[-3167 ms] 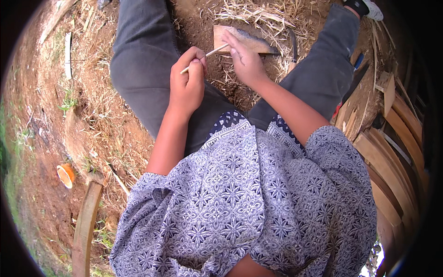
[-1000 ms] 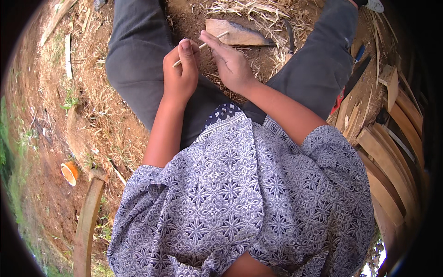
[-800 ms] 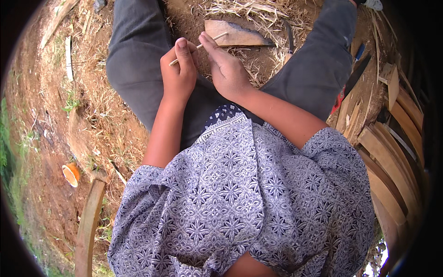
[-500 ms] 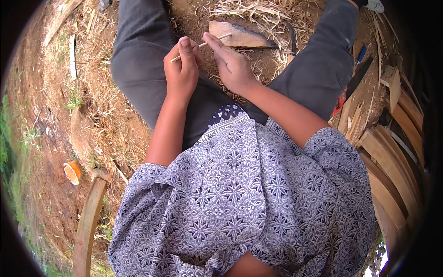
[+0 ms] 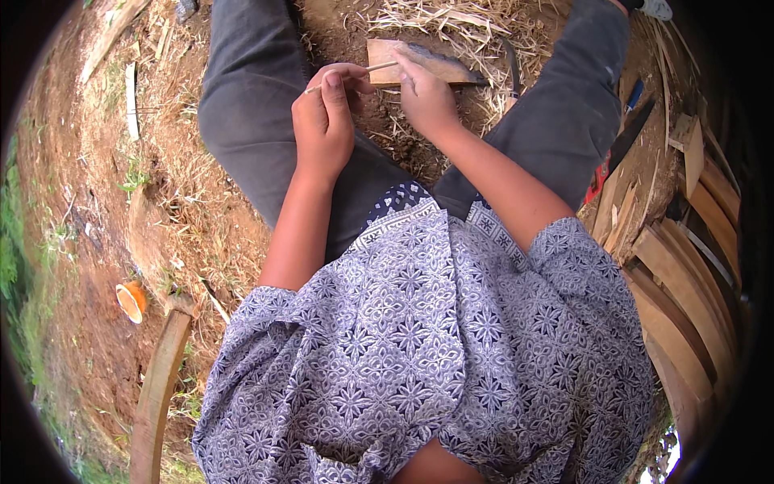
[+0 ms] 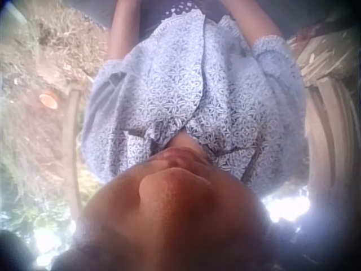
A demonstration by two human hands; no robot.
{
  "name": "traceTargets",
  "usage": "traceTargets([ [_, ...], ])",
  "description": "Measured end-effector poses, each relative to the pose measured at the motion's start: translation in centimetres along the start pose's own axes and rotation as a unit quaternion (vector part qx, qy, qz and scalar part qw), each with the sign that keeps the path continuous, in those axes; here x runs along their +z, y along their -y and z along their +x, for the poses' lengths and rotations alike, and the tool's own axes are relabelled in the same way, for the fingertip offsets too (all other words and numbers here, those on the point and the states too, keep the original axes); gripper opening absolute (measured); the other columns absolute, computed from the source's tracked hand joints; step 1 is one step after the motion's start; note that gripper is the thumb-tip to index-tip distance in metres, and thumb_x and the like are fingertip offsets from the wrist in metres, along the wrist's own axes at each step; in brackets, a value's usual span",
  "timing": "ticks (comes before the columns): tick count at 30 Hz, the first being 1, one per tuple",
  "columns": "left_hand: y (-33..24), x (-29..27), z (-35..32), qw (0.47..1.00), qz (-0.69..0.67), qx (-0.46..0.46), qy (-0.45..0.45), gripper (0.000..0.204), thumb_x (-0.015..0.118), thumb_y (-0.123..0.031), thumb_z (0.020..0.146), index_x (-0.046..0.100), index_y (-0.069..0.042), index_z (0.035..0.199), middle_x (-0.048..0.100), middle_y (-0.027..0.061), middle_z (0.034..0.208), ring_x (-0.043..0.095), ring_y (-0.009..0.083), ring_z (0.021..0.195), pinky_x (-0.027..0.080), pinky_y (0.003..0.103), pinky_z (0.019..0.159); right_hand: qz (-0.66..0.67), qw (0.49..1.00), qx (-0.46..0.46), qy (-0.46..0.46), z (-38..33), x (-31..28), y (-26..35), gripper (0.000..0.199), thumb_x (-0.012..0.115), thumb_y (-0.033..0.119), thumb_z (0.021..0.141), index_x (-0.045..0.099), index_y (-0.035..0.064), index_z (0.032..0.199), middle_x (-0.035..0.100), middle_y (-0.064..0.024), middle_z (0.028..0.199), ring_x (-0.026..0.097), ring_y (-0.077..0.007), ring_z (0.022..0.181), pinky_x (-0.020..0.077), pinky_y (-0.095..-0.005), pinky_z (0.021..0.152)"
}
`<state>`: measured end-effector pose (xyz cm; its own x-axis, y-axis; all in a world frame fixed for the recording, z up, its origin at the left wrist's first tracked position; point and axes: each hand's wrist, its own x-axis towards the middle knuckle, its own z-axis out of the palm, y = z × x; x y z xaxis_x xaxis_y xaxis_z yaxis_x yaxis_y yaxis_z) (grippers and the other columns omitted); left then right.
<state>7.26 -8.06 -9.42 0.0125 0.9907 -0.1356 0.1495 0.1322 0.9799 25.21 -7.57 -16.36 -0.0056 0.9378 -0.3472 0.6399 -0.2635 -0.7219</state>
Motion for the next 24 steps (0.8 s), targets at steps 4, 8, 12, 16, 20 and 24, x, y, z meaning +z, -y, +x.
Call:
traceTargets([
  [4, -0.2, 0.5, -0.2, 1.0, 0.008, 0.002, -0.022, 0.043, 0.038, -0.027, 0.115, 0.07, 0.002, 0.109, 0.073, 0.0076, 0.08, 0.062, 0.0103, 0.064, 0.05, 0.026, 0.061, 0.097, 0.976, -0.196, -0.02, -2.8, 0.0, 3.5, 0.053, 0.048, 0.003, 0.099, 0.052, 0.0096, 0.152, 0.058, -0.0197, 0.147, 0.063, -0.0364, 0.127, 0.053, -0.0433, 0.104],
  [8, -0.5, 0.5, -0.2, 1.0, 0.02, 0.005, -0.021, 0.041, 0.038, -0.024, 0.115, 0.07, 0.002, 0.108, 0.073, 0.0077, 0.08, 0.062, 0.0103, 0.063, 0.05, 0.027, 0.06, 0.028, 0.996, -0.084, 0.013, -0.8, 0.0, 0.0, 0.051, 0.046, 0.006, 0.101, 0.052, 0.0066, 0.151, 0.059, -0.0193, 0.146, 0.062, -0.0373, 0.127, 0.0533, -0.043, 0.103],
  [12, 0.0, 0.4, -0.3, 0.999, 0.021, 0.02, -0.031, 0.041, 0.038, -0.022, 0.114, 0.069, 0.002, 0.106, 0.073, 0.0078, 0.079, 0.062, 0.0106, 0.063, 0.05, 0.026, 0.059, 0.119, 0.97, -0.212, -0.016, -3.3, 0.0, 4.4, 0.049, 0.046, 0.008, 0.102, 0.052, 0.0052, 0.15, 0.058, -0.0193, 0.147, 0.061, -0.0382, 0.128, 0.0524, -0.0437, 0.105],
  [16, -0.6, 0.1, -0.5, 0.999, 0.028, -0.031, -0.009, 0.05, 0.034, -0.031, 0.116, 0.068, 0.005, 0.108, 0.071, 0.0098, 0.085, 0.067, 0.0139, 0.072, 0.054, 0.029, 0.068, 0.032, 0.997, -0.035, 0.063, -1.3, -1.3, 2.7, 0.054, 0.048, 0.002, 0.098, 0.051, 0.0089, 0.152, 0.058, -0.0187, 0.148, 0.061, -0.0366, 0.129, 0.0518, -0.043, 0.106],
  [20, 0.0, 0.1, -0.6, 0.999, -0.029, -0.017, -0.006, 0.062, 0.028, -0.04, 0.116, 0.068, 0.007, 0.111, 0.071, 0.0129, 0.088, 0.068, 0.0171, 0.075, 0.055, 0.031, 0.069, 0.098, 0.978, -0.186, 0.0, -2.5, -0.4, 3.6, 0.051, 0.045, 0.007, 0.102, 0.052, 0.0096, 0.152, 0.058, -0.0196, 0.146, 0.062, -0.0369, 0.128, 0.0529, -0.0437, 0.104],
  [24, -0.1, -0.1, -0.4, 0.997, -0.073, -0.019, -0.001, 0.082, 0.016, -0.055, 0.113, 0.068, 0.008, 0.114, 0.072, 0.0151, 0.09, 0.068, 0.0195, 0.079, 0.056, 0.032, 0.07, 0.001, 0.995, -0.102, 0.0, -0.4, 0.2, -1.8, 0.049, 0.044, 0.012, 0.103, 0.052, 0.0114, 0.152, 0.059, -0.0205, 0.144, 0.062, -0.0387, 0.125, 0.0517, -0.0462, 0.105],
])
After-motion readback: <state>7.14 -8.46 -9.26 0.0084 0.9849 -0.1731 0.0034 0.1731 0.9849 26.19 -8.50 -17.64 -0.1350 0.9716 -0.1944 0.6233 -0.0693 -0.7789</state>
